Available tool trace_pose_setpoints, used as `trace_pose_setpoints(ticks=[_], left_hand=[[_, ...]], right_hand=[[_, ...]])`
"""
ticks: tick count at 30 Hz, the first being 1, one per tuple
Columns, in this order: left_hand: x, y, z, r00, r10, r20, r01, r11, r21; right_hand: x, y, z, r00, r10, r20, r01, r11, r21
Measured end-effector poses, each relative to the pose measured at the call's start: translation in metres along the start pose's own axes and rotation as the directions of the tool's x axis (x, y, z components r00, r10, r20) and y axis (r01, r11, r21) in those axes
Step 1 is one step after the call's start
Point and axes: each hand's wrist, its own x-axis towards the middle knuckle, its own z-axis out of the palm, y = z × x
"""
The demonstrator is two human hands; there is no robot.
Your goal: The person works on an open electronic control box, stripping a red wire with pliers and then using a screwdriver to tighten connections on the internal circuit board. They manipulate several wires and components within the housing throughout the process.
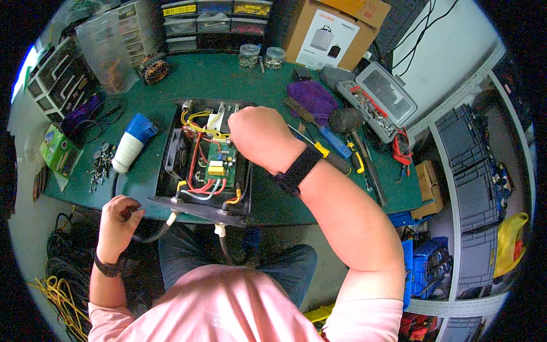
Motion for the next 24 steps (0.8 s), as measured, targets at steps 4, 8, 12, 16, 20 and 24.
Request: trace_pose_setpoints(ticks=[4,8,12,16,20,24], left_hand=[[-0.002,0.003,-0.003,1.000,0.012,-0.006,-0.012,1.000,-0.008],[-0.003,0.008,-0.004,0.998,0.049,-0.024,-0.049,0.999,0.009],[-0.003,0.013,-0.005,0.998,0.060,-0.029,-0.060,0.998,0.002],[-0.006,0.013,-0.004,0.996,0.061,-0.062,-0.063,0.998,-0.019],[-0.008,0.010,-0.004,0.992,0.051,-0.114,-0.057,0.997,-0.058],[-0.007,0.012,-0.002,0.982,0.055,-0.183,-0.077,0.990,-0.116]], right_hand=[[-0.004,0.002,0.004,0.997,-0.036,-0.063,0.037,0.999,0.016],[-0.010,0.001,0.005,0.996,-0.033,-0.089,0.037,0.998,0.044],[-0.027,0.005,-0.014,0.972,0.022,-0.233,0.007,0.992,0.122],[-0.078,0.031,-0.031,0.985,0.132,-0.114,-0.114,0.983,0.146],[-0.148,0.060,-0.023,0.959,0.242,0.147,-0.244,0.970,-0.003],[-0.185,0.075,0.002,0.942,0.265,0.205,-0.261,0.964,-0.045]])
